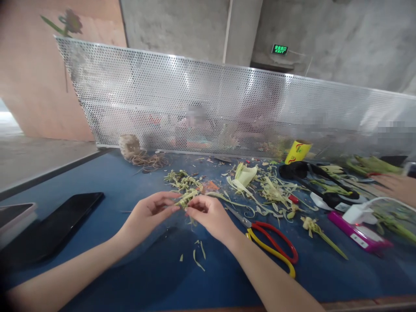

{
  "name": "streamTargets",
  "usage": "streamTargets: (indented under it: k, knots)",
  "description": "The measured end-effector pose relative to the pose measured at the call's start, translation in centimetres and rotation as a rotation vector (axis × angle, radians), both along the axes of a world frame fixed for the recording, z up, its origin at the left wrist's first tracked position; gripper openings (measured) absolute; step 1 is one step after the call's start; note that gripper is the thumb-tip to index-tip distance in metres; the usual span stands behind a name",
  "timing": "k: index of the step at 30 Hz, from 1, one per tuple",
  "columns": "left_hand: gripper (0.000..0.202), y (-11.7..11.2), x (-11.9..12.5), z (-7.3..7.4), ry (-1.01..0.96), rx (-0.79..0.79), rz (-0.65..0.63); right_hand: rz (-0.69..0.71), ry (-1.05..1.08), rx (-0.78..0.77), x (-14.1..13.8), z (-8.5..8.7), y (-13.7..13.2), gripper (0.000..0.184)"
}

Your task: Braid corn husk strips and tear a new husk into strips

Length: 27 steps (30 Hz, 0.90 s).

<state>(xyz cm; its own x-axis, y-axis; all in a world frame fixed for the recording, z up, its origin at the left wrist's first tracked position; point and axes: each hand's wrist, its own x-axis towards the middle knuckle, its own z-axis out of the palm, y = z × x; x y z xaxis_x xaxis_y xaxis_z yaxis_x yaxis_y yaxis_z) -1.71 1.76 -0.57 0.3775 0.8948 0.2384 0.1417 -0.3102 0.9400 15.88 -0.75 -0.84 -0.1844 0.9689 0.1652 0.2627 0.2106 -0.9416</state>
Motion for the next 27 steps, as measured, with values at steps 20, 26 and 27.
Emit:
streamTargets:
  k: [20, 26, 27]
  knots:
    - [0.042, -0.49, 0.0, 0.51, 0.2, 0.017, -0.015, 0.033, -0.05, 0.158, -0.67, 0.06, -0.55, 0.01]
    - [0.027, -0.58, -0.16, 0.41, 0.201, 0.167, 0.024, 0.077, 0.052, 0.103, -0.5, 0.1, -0.18, 0.012]
    - [0.026, -0.54, -0.17, 0.38, 0.176, 0.174, 0.038, 0.084, 0.064, 0.092, -0.58, 0.02, -0.15, 0.013]
